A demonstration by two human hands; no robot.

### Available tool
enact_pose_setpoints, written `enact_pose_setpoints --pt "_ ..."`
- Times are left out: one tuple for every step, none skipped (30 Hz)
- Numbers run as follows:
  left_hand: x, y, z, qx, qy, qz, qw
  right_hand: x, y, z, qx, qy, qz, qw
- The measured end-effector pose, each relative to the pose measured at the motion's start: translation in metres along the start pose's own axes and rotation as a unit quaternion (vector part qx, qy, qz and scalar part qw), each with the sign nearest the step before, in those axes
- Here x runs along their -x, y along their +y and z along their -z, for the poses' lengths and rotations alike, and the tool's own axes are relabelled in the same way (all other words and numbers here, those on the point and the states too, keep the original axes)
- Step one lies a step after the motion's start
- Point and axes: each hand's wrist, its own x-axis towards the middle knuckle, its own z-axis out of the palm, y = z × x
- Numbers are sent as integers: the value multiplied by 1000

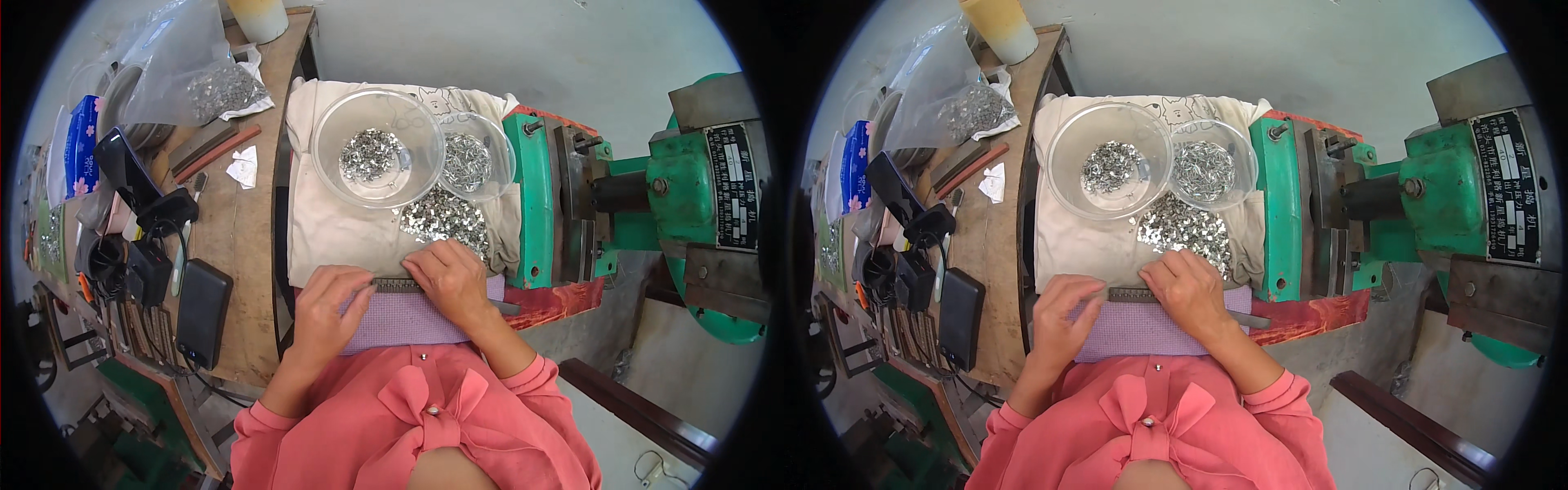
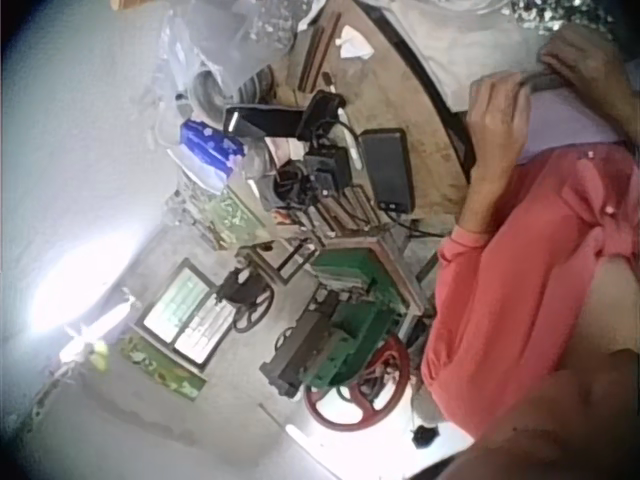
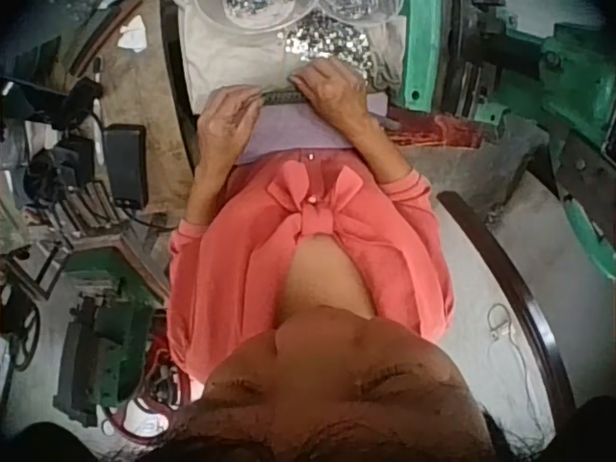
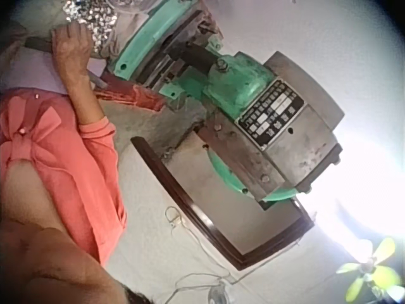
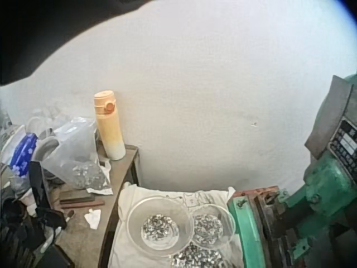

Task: The person assembles small metal components by hand, placing them into a long metal strip and occasionally using a green press machine to secure them. They repeatedly pick up components from a cloth and a plastic container, align them in the strip, and operate the press to complete the assembly.

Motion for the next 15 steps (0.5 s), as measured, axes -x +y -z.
enact_pose_setpoints --pt "1 0 -4 -17 -19 -6 1000 0 0 0 4 0 5 1000" --pt "1 0 -8 -33 -39 -12 999 0 1 0 7 0 10 1000" --pt "0 0 -12 -52 -59 -26 997 0 1 0 4 -3 8 1000" --pt "-3 -1 -15 -71 -80 -39 993 -1 2 0 1 -6 6 1000" --pt "-4 -2 -17 -90 -101 -53 989 -1 3 1 -3 -10 4 1000" --pt "-5 -4 -19 -101 -111 -54 987 -1 4 1 -17 -3 -6 1000" --pt "-5 -7 -21 -113 -121 -54 985 -1 5 1 -30 4 -15 999" --pt "-5 -8 -22 -124 -131 -55 982 -1 6 1 -44 11 -24 999" --pt "-6 -8 -22 -122 -135 -59 982 -1 7 2 -48 19 -28 998" --pt "-7 -8 -20 -121 -138 -63 981 0 8 3 -53 28 -33 998" --pt "-7 -9 -17 -120 -142 -66 980 1 8 4 -57 36 -36 997" --pt "-6 -9 -14 -120 -143 -62 981 2 8 5 -47 38 -38 997" --pt "-5 -10 -10 -120 -143 -58 981 3 7 5 -37 40 -40 998" --pt "-2 -11 -7 -120 -144 -54 981 3 6 6 -27 41 -41 998" --pt "0 -13 -6 -116 -130 -52 983 5 7 5 -28 40 -46 998"
